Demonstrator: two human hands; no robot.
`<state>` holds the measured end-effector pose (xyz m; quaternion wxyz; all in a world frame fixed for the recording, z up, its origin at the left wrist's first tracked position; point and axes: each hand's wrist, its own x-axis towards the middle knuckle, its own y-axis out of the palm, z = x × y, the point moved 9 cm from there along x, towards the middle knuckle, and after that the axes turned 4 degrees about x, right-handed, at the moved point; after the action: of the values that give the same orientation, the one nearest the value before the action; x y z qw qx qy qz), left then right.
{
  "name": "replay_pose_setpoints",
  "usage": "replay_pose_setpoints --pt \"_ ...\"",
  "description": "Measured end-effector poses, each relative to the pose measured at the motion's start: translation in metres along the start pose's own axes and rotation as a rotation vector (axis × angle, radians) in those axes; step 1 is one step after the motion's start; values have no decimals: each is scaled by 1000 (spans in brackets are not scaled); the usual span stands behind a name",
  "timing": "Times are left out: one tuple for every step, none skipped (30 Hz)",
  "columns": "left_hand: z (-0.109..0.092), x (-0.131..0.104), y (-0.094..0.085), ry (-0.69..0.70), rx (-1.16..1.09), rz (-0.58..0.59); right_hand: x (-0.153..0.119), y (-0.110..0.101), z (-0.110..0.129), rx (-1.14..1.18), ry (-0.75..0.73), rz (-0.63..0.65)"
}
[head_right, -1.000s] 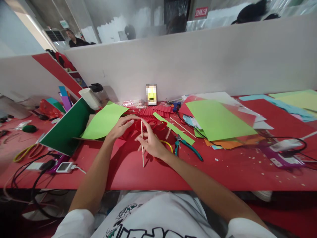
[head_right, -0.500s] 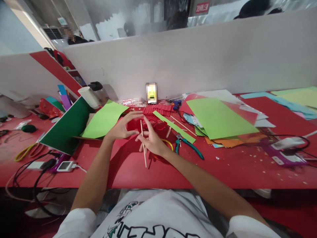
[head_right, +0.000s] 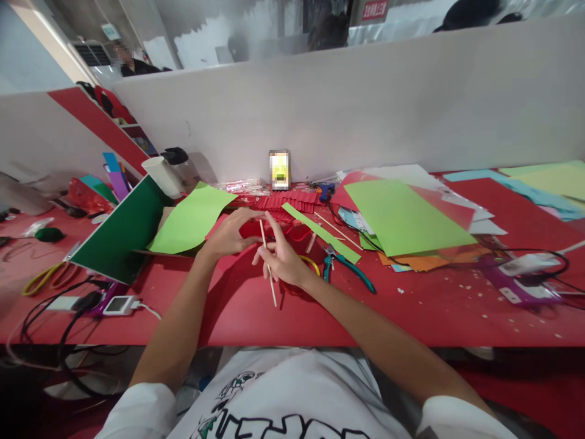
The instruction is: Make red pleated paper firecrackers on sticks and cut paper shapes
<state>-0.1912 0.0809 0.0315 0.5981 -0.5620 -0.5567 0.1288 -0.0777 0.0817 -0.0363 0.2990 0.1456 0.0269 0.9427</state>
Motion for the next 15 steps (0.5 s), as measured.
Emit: replay_pose_setpoints --pt "0 0 1 0 14 -4 0 0 -1 1 -6 1" --pt "-1 1 1 0 24 -7 0 -1 -2 0 -10 2" --pt "-2 1 2 3 32 -8 0 -1 -3 -4 -12 3" --pt "-3 1 3 8 37 -12 0 -1 -3 -11 -13 3" --pt "-4 2 3 12 42 -19 1 -1 -4 -22 -14 1" --pt "-5 2 2 17 47 -29 1 -1 -4 -34 -16 -2" --pt "-6 2 2 21 53 -39 1 -2 -4 -45 -18 -7" --pt "-7 2 1 25 60 -47 1 -2 -4 -56 -19 -11" --pt "-8 3 1 28 68 -50 1 -2 -4 -64 -19 -17" --pt "-8 3 1 27 75 -50 1 -2 -5 -71 -16 -21" --pt "-8 3 2 26 79 -48 2 -2 -5 -73 -12 -24" --pt "-8 3 2 25 81 -45 2 -2 -5 -72 -7 -28" --pt "-8 3 2 23 80 -43 2 -2 -5 -67 -4 -33" --pt "-7 3 2 23 77 -42 3 -3 -5 -60 -3 -39" --pt "-7 2 2 25 73 -44 3 -3 -4 -53 -2 -45"
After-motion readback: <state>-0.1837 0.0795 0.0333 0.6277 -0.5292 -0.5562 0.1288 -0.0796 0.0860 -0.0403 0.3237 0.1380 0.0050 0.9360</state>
